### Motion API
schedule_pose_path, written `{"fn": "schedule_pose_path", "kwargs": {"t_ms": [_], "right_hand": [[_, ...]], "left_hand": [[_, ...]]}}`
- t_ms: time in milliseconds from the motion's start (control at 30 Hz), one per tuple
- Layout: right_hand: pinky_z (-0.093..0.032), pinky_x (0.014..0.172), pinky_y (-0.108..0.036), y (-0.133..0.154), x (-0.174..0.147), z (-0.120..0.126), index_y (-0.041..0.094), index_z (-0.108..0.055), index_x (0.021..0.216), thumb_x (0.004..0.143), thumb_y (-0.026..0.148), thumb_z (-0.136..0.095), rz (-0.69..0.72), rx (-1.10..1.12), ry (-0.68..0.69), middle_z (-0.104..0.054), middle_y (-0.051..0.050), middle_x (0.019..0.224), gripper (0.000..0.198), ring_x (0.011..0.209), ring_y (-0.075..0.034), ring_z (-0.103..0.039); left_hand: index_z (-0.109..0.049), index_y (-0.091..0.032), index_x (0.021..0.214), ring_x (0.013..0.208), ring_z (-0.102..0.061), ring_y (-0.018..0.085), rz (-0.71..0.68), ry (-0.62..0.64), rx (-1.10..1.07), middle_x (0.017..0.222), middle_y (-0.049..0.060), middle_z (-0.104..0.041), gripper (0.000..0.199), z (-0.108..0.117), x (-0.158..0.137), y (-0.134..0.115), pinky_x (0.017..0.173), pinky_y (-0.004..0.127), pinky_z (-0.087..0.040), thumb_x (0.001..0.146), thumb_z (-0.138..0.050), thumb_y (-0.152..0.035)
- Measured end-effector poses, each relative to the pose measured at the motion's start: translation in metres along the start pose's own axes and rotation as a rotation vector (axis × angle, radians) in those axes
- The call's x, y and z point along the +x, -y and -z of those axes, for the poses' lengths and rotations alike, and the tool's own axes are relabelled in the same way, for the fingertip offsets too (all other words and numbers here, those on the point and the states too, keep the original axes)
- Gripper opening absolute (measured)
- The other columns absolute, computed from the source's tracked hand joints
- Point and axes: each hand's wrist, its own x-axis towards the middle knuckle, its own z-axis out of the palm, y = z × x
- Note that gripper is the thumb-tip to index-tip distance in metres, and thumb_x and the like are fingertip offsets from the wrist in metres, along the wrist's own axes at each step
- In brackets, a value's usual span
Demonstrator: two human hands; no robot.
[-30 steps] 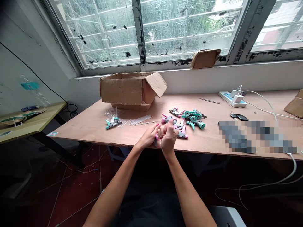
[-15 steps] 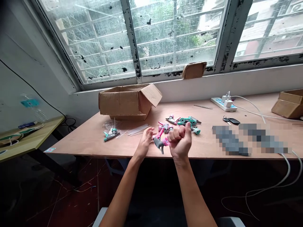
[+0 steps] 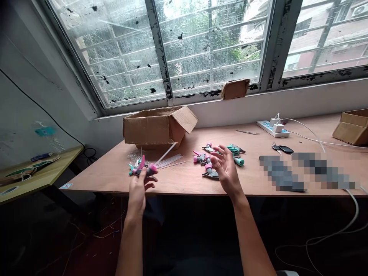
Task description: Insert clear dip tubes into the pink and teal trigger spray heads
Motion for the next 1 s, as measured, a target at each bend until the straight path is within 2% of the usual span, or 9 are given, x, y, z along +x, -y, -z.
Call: {"fn": "schedule_pose_path", "kwargs": {"t_ms": [100, 167, 233, 300, 467, 533, 700, 833, 1000], "right_hand": [[-0.051, 0.101, -0.044, -0.022, -0.001, 0.015, 0.026, -0.054, 0.135, 0.086, 0.050, -0.074, -0.034, -0.151, -0.020, -0.059, -0.012, 0.138, 0.058, 0.121, -0.027, -0.060], [-0.057, 0.076, -0.035, -0.025, -0.005, 0.009, 0.025, -0.057, 0.132, 0.087, 0.050, -0.072, -0.082, -0.103, 0.067, -0.065, -0.010, 0.124, 0.053, 0.095, -0.021, -0.066], [-0.047, 0.049, -0.027, -0.020, -0.011, -0.009, 0.024, -0.059, 0.129, 0.089, 0.052, -0.070, -0.174, 0.020, 0.221, -0.069, -0.007, 0.104, 0.050, 0.065, -0.014, -0.059], [-0.036, 0.039, -0.023, -0.012, -0.019, -0.035, 0.022, -0.062, 0.124, 0.089, 0.053, -0.069, -0.260, 0.153, 0.373, -0.069, -0.005, 0.091, 0.048, 0.053, -0.010, -0.050], [-0.029, 0.041, -0.021, -0.004, -0.033, -0.074, 0.021, -0.070, 0.104, 0.088, 0.050, -0.072, -0.254, 0.310, 0.387, -0.061, 0.000, 0.077, 0.033, 0.052, -0.007, -0.042], [-0.027, 0.043, -0.021, -0.005, -0.035, -0.073, 0.019, -0.072, 0.090, 0.087, 0.047, -0.074, -0.251, 0.311, 0.339, -0.053, 0.003, 0.065, 0.028, 0.052, -0.007, -0.038], [-0.029, 0.047, -0.023, -0.007, -0.037, -0.065, 0.021, -0.074, 0.103, 0.085, 0.042, -0.078, -0.221, 0.306, 0.329, -0.054, 0.002, 0.069, 0.028, 0.055, -0.008, -0.042], [-0.027, 0.045, -0.024, -0.009, -0.038, -0.071, 0.018, -0.073, 0.088, 0.086, 0.048, -0.074, -0.185, 0.262, 0.227, -0.048, 0.004, 0.061, 0.030, 0.050, -0.008, -0.037], [-0.036, 0.048, -0.026, -0.016, -0.031, -0.054, 0.019, -0.073, 0.092, 0.088, 0.050, -0.072, -0.085, -0.042, 0.256, -0.056, 0.001, 0.065, 0.032, 0.054, -0.012, -0.047]], "left_hand": [[-0.065, -0.013, 0.104, 0.061, -0.061, 0.011, -0.042, -0.114, 0.019, 0.089, 0.008, -0.073, 0.048, 0.023, 0.013, 0.003, 0.049, 0.019, -0.043, 0.083, -0.069, -0.056], [-0.065, -0.014, 0.100, 0.060, -0.058, 0.010, -0.061, -0.035, -0.068, 0.081, 0.004, -0.069, 0.045, 0.023, 0.010, 0.005, 0.050, 0.020, -0.045, 0.083, -0.070, -0.055], [-0.064, -0.014, 0.100, 0.061, -0.056, 0.010, -0.063, 0.102, -0.146, 0.078, 0.003, -0.066, 0.043, 0.013, 0.000, 0.008, 0.051, 0.021, -0.046, 0.086, -0.069, -0.054], [-0.064, -0.015, 0.105, 0.062, -0.056, 0.011, -0.051, 0.224, -0.157, 0.079, 0.003, -0.066, 0.042, -0.002, -0.012, 0.011, 0.050, 0.021, -0.046, 0.089, -0.066, -0.054], [-0.064, -0.015, 0.106, 0.062, -0.057, 0.011, -0.028, 0.404, -0.102, 0.080, 0.004, -0.066, 0.043, -0.027, -0.033, 0.013, 0.050, 0.022, -0.047, 0.092, -0.062, -0.055], [-0.063, -0.015, 0.107, 0.061, -0.056, 0.011, -0.044, 0.415, -0.087, 0.081, 0.004, -0.066, 0.043, -0.031, -0.036, 0.012, 0.050, 0.022, -0.047, 0.093, -0.062, -0.055], [-0.062, -0.014, 0.116, 0.061, -0.056, 0.011, -0.068, 0.401, -0.069, 0.082, 0.004, -0.065, 0.045, -0.032, -0.039, 0.011, 0.050, 0.022, -0.047, 0.093, -0.061, -0.054], [-0.061, -0.015, 0.122, 0.058, -0.055, 0.009, -0.069, 0.399, -0.046, 0.084, 0.003, -0.066, 0.048, -0.032, -0.042, 0.009, 0.051, 0.022, -0.047, 0.091, -0.065, -0.052], [-0.064, -0.015, 0.116, 0.054, -0.052, 0.008, -0.009, 0.361, -0.125, 0.079, 0.002, -0.065, 0.046, -0.022, -0.032, 0.012, 0.045, 0.020, -0.043, 0.088, -0.070, -0.051]]}}
